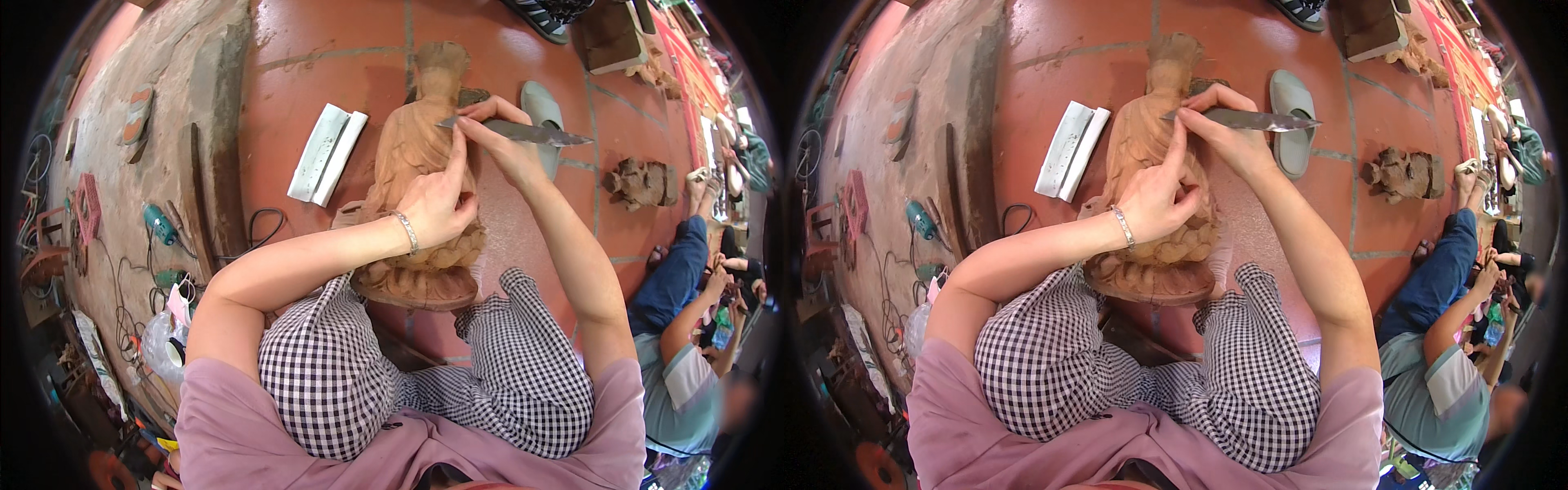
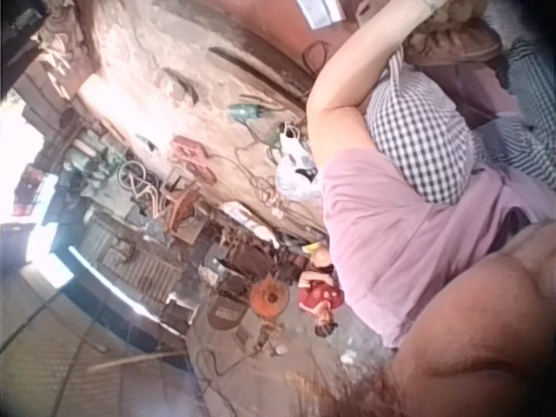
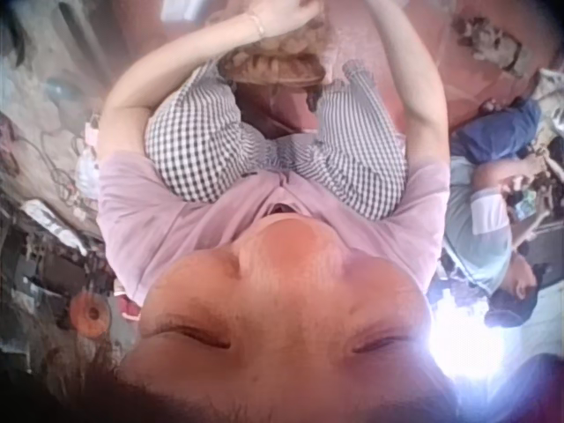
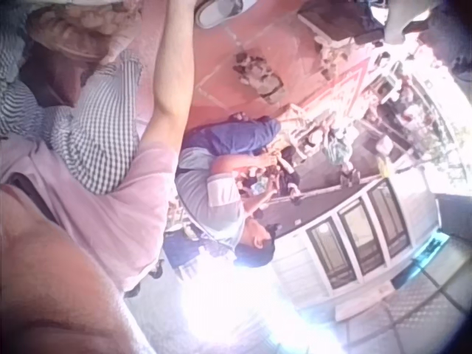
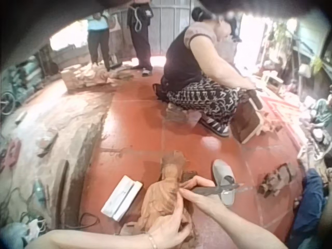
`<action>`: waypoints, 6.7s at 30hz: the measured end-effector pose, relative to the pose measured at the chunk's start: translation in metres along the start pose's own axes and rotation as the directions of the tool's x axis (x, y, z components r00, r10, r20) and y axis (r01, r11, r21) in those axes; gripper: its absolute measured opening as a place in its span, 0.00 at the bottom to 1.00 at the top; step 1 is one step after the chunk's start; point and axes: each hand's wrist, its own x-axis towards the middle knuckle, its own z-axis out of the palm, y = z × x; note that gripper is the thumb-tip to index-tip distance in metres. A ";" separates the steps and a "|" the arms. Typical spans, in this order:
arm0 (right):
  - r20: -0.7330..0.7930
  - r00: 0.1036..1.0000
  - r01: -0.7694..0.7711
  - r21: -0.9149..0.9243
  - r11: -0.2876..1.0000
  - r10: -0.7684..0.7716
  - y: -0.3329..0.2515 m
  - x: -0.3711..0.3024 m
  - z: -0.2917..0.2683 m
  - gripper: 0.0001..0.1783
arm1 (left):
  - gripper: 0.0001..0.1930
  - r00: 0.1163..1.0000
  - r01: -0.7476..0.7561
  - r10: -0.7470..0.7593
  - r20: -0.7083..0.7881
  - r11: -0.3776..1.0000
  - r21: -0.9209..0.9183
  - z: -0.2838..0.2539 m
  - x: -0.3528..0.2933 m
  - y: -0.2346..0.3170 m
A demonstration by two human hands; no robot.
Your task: The person sits on the floor and carves a wooden figurine using a chisel and mallet. They repeatedly strike the chisel to shape the wood and occasionally rotate the object to access different sides.
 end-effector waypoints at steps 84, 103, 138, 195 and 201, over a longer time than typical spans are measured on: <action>-0.133 0.991 -0.013 0.011 1.000 0.015 0.032 -0.049 0.009 0.13 | 0.45 0.944 -0.304 0.318 -0.086 0.941 0.148 -0.011 -0.011 -0.010; -0.223 0.964 -0.137 0.056 0.989 0.146 0.031 -0.053 0.005 0.19 | 0.49 0.960 -0.252 0.221 0.174 0.951 0.181 -0.024 0.010 0.002; -0.248 0.920 -0.344 -0.142 0.928 0.303 -0.002 -0.038 0.015 0.21 | 0.51 0.980 -0.169 0.173 0.098 0.984 -0.046 -0.026 0.012 0.005; -0.303 0.898 -0.377 -0.153 0.913 0.320 0.024 -0.039 0.006 0.23 | 0.49 0.972 -0.102 0.136 0.191 0.979 -0.177 -0.025 0.028 0.002; -0.225 0.943 -0.210 0.161 0.964 0.243 0.027 -0.060 0.023 0.23 | 0.51 0.979 -0.126 0.139 0.146 0.988 -0.093 -0.004 -0.002 0.010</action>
